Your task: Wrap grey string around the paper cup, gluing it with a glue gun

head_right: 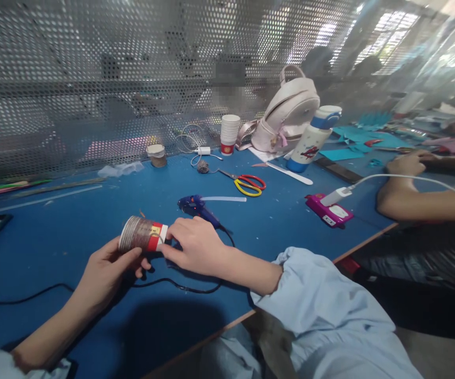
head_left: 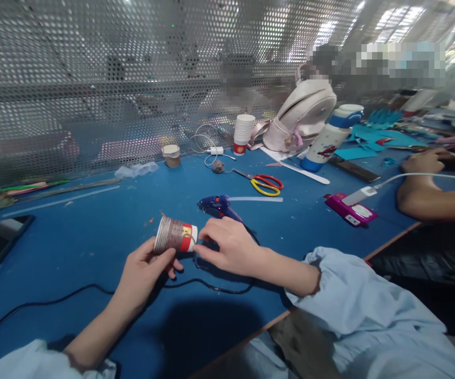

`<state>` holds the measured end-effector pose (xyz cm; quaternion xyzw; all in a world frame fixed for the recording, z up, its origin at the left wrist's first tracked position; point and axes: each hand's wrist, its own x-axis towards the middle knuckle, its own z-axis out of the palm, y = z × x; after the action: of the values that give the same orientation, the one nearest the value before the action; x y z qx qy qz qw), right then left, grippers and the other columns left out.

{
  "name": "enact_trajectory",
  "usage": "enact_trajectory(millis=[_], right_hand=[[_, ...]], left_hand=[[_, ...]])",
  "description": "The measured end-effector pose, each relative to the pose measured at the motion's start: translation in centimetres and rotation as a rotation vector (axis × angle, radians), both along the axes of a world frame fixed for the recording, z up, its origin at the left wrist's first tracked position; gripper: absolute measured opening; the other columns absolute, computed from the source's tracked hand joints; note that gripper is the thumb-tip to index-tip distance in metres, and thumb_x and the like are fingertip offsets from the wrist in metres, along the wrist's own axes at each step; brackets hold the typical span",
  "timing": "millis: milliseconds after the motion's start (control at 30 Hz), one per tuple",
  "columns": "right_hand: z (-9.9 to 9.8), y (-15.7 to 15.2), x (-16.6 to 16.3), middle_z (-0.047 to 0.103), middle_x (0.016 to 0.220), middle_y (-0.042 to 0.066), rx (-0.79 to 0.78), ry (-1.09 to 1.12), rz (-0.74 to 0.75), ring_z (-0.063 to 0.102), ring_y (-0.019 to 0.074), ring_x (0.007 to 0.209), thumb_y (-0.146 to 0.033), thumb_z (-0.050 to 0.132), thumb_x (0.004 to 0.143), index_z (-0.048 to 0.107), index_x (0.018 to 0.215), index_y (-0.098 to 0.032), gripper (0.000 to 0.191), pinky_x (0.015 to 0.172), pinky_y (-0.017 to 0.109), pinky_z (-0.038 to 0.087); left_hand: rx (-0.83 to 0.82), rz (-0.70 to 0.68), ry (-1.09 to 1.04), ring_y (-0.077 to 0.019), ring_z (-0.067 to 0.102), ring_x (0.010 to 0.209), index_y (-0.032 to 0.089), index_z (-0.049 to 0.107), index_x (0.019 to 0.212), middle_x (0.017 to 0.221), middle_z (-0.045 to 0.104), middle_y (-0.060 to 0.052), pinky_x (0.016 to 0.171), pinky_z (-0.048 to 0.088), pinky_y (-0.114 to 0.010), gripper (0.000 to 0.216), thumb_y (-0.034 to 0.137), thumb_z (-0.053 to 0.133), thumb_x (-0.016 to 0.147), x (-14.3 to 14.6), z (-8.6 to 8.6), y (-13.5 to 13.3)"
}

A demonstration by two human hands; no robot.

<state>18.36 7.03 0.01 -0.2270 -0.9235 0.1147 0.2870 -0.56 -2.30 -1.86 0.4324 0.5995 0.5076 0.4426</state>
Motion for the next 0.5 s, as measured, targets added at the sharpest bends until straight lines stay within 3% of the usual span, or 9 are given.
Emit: enact_trajectory(millis=[67, 167, 267, 367, 500], right_hand=[[-0.4, -0.1, -0.3, 0.063, 0.071, 0.002, -0.098, -0.040, -0.026, 0.053, 0.0127, 0.064, -0.041, 0.062, 0.085, 0.061, 0.075, -0.015, 0.028, 0.063, 0.025, 0.033], [-0.9, -0.2, -0.6, 0.064, 0.072, 0.000, -0.190, -0.060, 0.023, 0.055, 0.0105, 0.065, -0.029, 0.060, 0.087, 0.061, 0.074, -0.016, 0.018, 0.062, 0.023, 0.033], [-0.9, -0.3, -0.6, 0.067, 0.076, 0.001, -0.116, -0.086, 0.101, 0.058, 0.0105, 0.069, -0.024, 0.057, 0.089, 0.064, 0.080, -0.016, 0.014, 0.067, 0.025, 0.035], [-0.3, -0.3, 0.0, 0.069, 0.081, 0.004, -0.028, -0.219, 0.133, 0.060, 0.0134, 0.073, -0.034, 0.058, 0.090, 0.066, 0.089, -0.015, 0.021, 0.070, 0.028, 0.035], [1.1, 0.3, 2.1, 0.070, 0.090, 0.007, -0.034, -0.403, 0.050, 0.064, 0.0178, 0.082, -0.045, 0.052, 0.092, 0.066, 0.097, -0.015, 0.033, 0.073, 0.029, 0.038]], left_hand=[[0.021, 0.017, -0.015, -0.0122, 0.060, 0.050, 0.014, 0.061, 0.094, 0.062, 0.070, -0.001, 0.055, 0.048, -0.025, 0.025, 0.034, 0.067, 0.080, 0.1, -0.1, -0.1], [0.033, 0.034, -0.047, -0.0116, 0.060, 0.048, 0.014, 0.061, 0.096, 0.063, 0.071, -0.002, 0.053, 0.048, -0.024, 0.027, 0.034, 0.068, 0.079, 0.2, -0.2, 0.0], [0.034, 0.056, -0.104, -0.0115, 0.058, 0.044, 0.013, 0.059, 0.098, 0.060, 0.071, -0.002, 0.047, 0.047, -0.022, 0.032, 0.033, 0.071, 0.076, 0.4, -0.1, 0.2], [0.032, 0.091, -0.154, -0.0129, 0.059, 0.043, 0.012, 0.058, 0.102, 0.058, 0.070, -0.002, 0.041, 0.045, -0.021, 0.039, 0.032, 0.074, 0.073, 0.6, 0.1, 0.4], [0.008, 0.128, -0.215, -0.0126, 0.058, 0.040, 0.012, 0.055, 0.104, 0.059, 0.070, -0.002, 0.035, 0.041, -0.019, 0.045, 0.033, 0.075, 0.070, 0.6, 0.3, 0.6]])
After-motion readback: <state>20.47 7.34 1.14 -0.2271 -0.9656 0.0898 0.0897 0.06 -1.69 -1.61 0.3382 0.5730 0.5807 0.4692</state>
